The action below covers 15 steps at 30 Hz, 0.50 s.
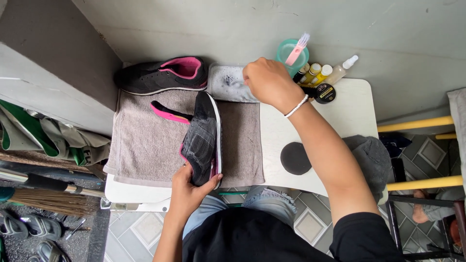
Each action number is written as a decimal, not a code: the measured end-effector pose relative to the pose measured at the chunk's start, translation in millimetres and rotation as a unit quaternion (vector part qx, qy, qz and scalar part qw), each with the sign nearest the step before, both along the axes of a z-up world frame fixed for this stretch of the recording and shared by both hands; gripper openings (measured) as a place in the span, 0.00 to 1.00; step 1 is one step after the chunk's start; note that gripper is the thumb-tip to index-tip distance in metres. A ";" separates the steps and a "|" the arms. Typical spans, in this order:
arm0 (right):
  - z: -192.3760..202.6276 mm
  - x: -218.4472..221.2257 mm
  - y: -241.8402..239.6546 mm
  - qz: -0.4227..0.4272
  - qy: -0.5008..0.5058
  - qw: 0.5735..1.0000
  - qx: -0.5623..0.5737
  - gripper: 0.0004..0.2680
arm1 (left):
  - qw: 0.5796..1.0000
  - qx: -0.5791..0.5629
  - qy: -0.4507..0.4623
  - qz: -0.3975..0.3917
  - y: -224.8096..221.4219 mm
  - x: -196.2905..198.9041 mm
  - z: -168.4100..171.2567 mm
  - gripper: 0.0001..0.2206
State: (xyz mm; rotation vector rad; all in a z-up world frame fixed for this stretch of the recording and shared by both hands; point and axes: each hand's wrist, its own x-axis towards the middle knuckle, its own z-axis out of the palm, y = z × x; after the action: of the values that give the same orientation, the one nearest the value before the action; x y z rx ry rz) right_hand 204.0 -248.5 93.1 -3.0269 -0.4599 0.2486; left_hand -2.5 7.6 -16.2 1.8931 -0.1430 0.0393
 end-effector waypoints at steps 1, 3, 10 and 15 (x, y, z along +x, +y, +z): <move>-3.8 -2.3 -4.9 0.000 0.002 1.000 0.000 0.09 | 1.000 0.000 0.002 0.000 0.6 -0.5 -1.0 0.16; -10.7 -7.0 -16.7 0.010 -0.055 0.992 -0.116 0.09 | 1.000 0.005 0.000 0.003 0.4 -0.3 -2.9 0.16; 4.2 -20.2 -13.4 0.019 -0.011 0.990 -0.140 0.12 | 0.999 0.033 -0.011 0.014 0.9 1.2 -17.2 0.20; 29.4 -15.1 14.4 0.051 0.045 0.995 0.067 0.09 | 0.998 -0.011 -0.040 0.038 -0.3 2.0 -22.7 0.20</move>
State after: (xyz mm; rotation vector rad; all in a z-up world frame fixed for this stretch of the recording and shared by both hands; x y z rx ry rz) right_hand 188.8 -234.1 122.6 -2.8531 -0.5982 0.3427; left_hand -0.5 7.3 -39.0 1.8746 -0.1258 0.1680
